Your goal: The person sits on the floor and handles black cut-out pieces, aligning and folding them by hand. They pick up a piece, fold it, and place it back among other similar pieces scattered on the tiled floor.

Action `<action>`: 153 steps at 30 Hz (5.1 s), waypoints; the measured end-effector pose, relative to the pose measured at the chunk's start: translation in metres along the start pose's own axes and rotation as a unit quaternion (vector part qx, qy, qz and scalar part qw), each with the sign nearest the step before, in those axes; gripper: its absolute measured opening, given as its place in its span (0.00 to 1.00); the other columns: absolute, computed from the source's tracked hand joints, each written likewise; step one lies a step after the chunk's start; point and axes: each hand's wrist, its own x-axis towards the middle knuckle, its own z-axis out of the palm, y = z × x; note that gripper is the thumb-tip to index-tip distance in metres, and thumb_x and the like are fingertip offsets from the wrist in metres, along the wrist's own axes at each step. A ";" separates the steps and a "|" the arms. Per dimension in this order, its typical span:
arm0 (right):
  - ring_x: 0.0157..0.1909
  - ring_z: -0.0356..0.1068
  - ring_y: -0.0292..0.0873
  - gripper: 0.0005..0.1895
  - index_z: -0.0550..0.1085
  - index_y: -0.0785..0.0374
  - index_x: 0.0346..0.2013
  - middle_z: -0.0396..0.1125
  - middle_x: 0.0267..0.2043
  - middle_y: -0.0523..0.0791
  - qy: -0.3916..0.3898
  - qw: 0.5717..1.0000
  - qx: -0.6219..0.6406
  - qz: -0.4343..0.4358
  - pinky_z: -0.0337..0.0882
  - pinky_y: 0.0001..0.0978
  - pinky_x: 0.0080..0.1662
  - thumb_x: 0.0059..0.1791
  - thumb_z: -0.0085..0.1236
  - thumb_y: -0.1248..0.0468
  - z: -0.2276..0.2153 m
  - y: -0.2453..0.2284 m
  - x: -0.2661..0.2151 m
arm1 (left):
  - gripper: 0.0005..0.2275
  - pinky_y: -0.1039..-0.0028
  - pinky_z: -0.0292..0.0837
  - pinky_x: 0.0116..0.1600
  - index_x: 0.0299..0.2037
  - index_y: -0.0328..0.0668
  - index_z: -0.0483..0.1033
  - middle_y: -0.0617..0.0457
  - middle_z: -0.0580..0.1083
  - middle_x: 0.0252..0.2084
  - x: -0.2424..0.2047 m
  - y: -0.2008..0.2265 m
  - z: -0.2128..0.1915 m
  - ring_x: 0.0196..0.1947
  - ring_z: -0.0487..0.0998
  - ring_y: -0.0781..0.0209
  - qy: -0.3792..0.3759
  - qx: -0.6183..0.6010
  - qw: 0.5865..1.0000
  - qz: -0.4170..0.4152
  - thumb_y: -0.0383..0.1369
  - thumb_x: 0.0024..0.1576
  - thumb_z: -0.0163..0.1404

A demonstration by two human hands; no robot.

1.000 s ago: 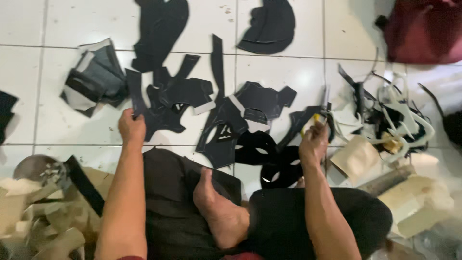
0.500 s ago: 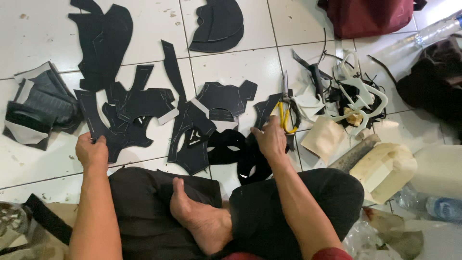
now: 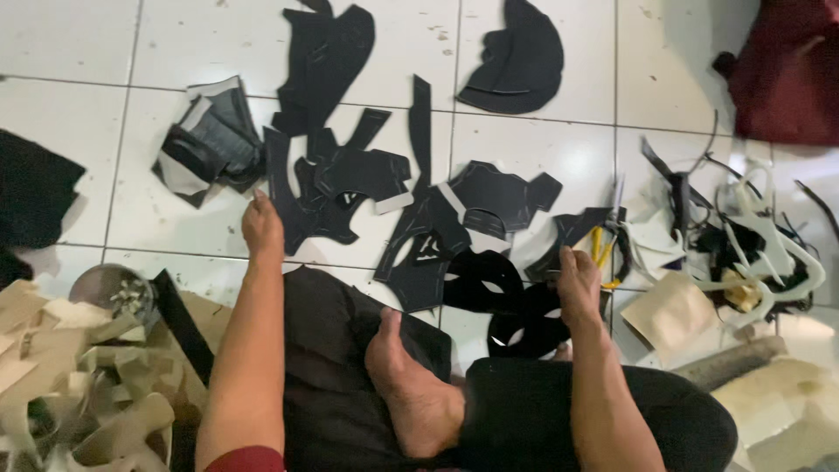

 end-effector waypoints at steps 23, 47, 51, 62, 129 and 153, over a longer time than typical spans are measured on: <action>0.48 0.65 0.61 0.21 0.72 0.65 0.48 0.66 0.42 0.60 0.016 0.997 -0.075 -0.011 0.65 0.49 0.43 0.48 0.48 0.53 0.001 -0.021 -0.019 | 0.06 0.58 0.62 0.44 0.40 0.45 0.70 0.50 0.72 0.34 -0.045 0.039 -0.034 0.39 0.74 0.48 0.105 0.222 0.969 0.005 0.32 0.54 0.45; 0.47 0.67 0.57 0.21 0.71 0.63 0.47 0.69 0.40 0.55 -0.008 0.997 -0.073 -0.005 0.67 0.48 0.43 0.48 0.49 0.52 0.002 -0.013 -0.009 | 0.21 0.58 0.68 0.49 0.48 0.35 0.66 0.41 0.66 0.45 -0.049 0.062 0.019 0.47 0.71 0.41 -0.062 0.294 0.938 0.171 0.40 0.51 0.54; 0.49 0.66 0.58 0.21 0.72 0.61 0.47 0.69 0.41 0.55 -0.019 0.996 -0.085 -0.007 0.66 0.49 0.45 0.47 0.48 0.50 0.000 -0.018 -0.012 | 0.21 0.57 0.67 0.51 0.49 0.36 0.65 0.42 0.67 0.45 -0.059 0.074 0.013 0.48 0.71 0.43 -0.086 0.278 0.945 0.148 0.40 0.50 0.55; 0.49 0.66 0.59 0.19 0.73 0.61 0.46 0.69 0.40 0.55 -0.015 0.995 -0.094 -0.006 0.65 0.50 0.45 0.47 0.49 0.52 0.000 -0.026 -0.016 | 0.17 0.59 0.66 0.50 0.49 0.39 0.65 0.45 0.67 0.44 -0.062 0.085 0.005 0.47 0.70 0.45 -0.049 0.268 0.950 0.153 0.36 0.52 0.50; 0.28 0.69 0.45 0.19 0.74 0.61 0.41 0.68 0.28 0.49 -0.019 0.999 0.043 0.007 0.67 0.35 0.32 0.46 0.53 0.50 0.001 -0.007 -0.006 | 0.11 0.53 0.65 0.46 0.48 0.30 0.68 0.38 0.70 0.39 -0.106 0.099 -0.033 0.42 0.72 0.38 0.059 0.215 0.937 0.268 0.26 0.56 0.49; 0.29 0.66 0.45 0.20 0.72 0.67 0.43 0.65 0.26 0.49 -0.020 0.998 0.052 0.000 0.66 0.33 0.32 0.46 0.54 0.54 -0.004 -0.038 -0.031 | 0.13 0.58 0.68 0.48 0.45 0.34 0.61 0.39 0.69 0.40 -0.190 0.109 0.066 0.43 0.72 0.40 -0.289 0.158 0.897 0.296 0.24 0.51 0.48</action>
